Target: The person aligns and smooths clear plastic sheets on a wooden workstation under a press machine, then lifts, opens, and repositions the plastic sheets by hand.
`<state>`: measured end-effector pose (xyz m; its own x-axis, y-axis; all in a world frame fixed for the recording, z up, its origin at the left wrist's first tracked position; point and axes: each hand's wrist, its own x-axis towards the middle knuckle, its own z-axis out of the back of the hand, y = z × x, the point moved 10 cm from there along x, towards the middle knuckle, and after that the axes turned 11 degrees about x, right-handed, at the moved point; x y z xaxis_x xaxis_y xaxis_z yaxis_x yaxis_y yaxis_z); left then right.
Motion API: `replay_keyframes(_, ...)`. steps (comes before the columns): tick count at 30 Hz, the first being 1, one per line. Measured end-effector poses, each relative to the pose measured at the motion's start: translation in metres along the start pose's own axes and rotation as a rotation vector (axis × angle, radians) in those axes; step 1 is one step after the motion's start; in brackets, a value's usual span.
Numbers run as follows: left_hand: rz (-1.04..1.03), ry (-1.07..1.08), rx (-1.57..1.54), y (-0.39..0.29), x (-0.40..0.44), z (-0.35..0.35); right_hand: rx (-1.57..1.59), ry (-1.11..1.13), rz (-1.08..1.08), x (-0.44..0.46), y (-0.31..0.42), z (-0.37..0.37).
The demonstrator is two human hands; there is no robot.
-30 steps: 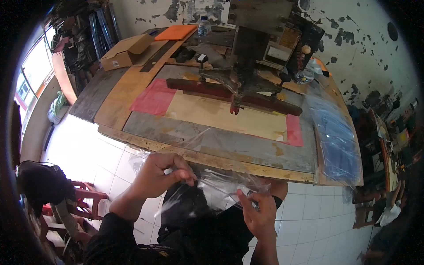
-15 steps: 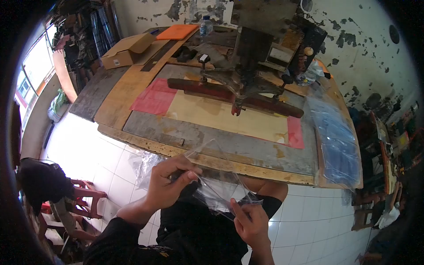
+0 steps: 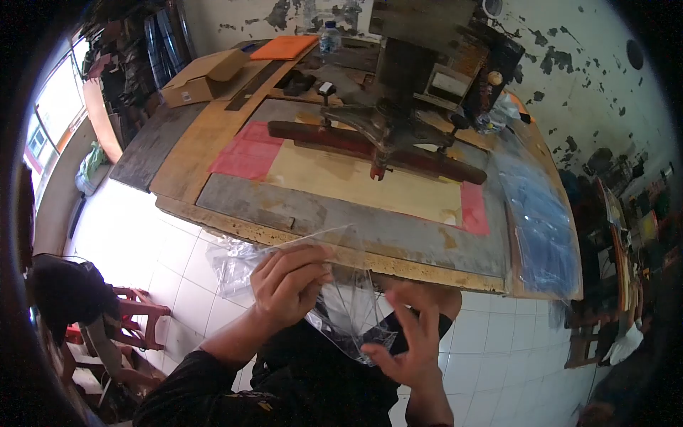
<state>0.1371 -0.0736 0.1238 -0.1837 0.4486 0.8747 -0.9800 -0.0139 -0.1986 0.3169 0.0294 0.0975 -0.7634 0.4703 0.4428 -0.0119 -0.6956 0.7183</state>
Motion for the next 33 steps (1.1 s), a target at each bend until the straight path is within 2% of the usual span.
replay_keyframes(2,-0.144,-0.018,-0.005,-0.020,0.003,0.000,0.128,-0.182,0.124,0.021,0.015,0.015)
replay_keyframes(3,-0.176,-0.049,-0.010,-0.025,0.001,0.000,0.125,-0.190,0.120,0.033,0.017,0.015)
replay_keyframes(5,-0.213,-0.061,-0.030,-0.031,0.003,0.003,0.177,-0.022,0.202,0.055,0.028,0.001)
replay_keyframes(6,-0.245,-0.071,-0.044,-0.034,0.003,0.006,0.178,-0.025,0.203,0.060,0.027,0.002)
replay_keyframes(8,-0.253,-0.076,-0.050,-0.028,0.003,0.005,0.223,0.127,0.182,0.066,0.023,-0.010)
replay_keyframes(10,-0.323,-0.011,-0.045,-0.025,0.002,-0.001,0.184,0.123,0.183,0.070,0.021,-0.006)
replay_keyframes(17,-0.217,0.090,-0.186,-0.021,0.015,-0.022,0.095,0.063,0.179,0.073,0.016,0.006)
replay_keyframes(19,-0.099,0.132,-0.258,-0.015,0.022,-0.026,0.103,0.016,0.171,0.074,0.022,0.007)
replay_keyframes(24,-0.097,0.145,-0.283,-0.016,0.025,-0.026,0.123,-0.022,0.137,0.075,0.024,0.011)
replay_keyframes(26,-0.103,0.151,-0.287,-0.015,0.025,-0.027,0.208,-0.045,0.006,0.074,0.010,0.009)
replay_keyframes(29,-0.087,0.194,-0.280,-0.015,0.023,-0.030,0.168,-0.073,0.107,0.078,0.015,0.010)
replay_keyframes(33,0.118,0.376,-0.242,-0.004,0.024,-0.029,0.173,-0.123,0.038,0.080,0.009,0.016)
